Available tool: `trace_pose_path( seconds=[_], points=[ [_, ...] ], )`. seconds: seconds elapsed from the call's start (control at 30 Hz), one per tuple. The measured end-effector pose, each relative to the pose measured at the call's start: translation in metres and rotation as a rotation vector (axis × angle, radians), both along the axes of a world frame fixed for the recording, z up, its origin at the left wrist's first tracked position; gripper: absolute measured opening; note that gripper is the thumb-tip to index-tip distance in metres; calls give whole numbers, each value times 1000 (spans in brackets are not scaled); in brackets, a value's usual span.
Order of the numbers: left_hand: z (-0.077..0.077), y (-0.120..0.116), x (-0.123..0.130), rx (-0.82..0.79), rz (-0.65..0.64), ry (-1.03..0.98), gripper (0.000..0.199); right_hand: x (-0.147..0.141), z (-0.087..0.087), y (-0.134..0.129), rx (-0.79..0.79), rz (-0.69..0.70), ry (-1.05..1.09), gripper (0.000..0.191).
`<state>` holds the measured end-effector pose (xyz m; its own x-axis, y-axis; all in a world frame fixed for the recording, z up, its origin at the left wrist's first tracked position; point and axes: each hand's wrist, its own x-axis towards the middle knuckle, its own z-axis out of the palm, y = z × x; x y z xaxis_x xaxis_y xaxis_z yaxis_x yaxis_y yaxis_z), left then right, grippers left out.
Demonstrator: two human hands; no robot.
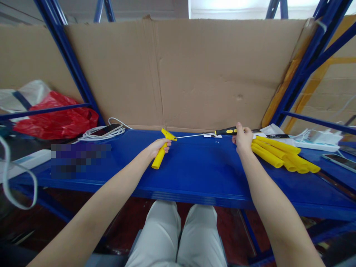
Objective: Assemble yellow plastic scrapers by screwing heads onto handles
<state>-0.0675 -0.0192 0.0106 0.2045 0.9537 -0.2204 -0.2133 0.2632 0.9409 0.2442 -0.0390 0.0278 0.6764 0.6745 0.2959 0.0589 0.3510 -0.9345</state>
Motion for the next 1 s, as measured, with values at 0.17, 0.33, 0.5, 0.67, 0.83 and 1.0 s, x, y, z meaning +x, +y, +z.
trace_pose_path(
  seconds=[0.17,0.33,0.5,0.67,0.83,1.0],
  points=[
    [-1,1,-1,9,-12,17,18,4,-2,3,24,26,-9,37],
    [-3,4,-1,13,-29,16,17,2,0,1,-11,-2,6,34],
    [-7,8,-1,28,-27,8,18,0,1,-1,-5,2,0,34],
    [-8,10,-3,35,-44,19,17,-1,3,-2,-12,-12,28,34],
    [-8,10,-4,44,-68,65,15,1,2,-1,-41,-20,53,35],
    [-8,10,-5,54,-104,139,14,1,-1,2,-32,-65,62,35]
  ],
)
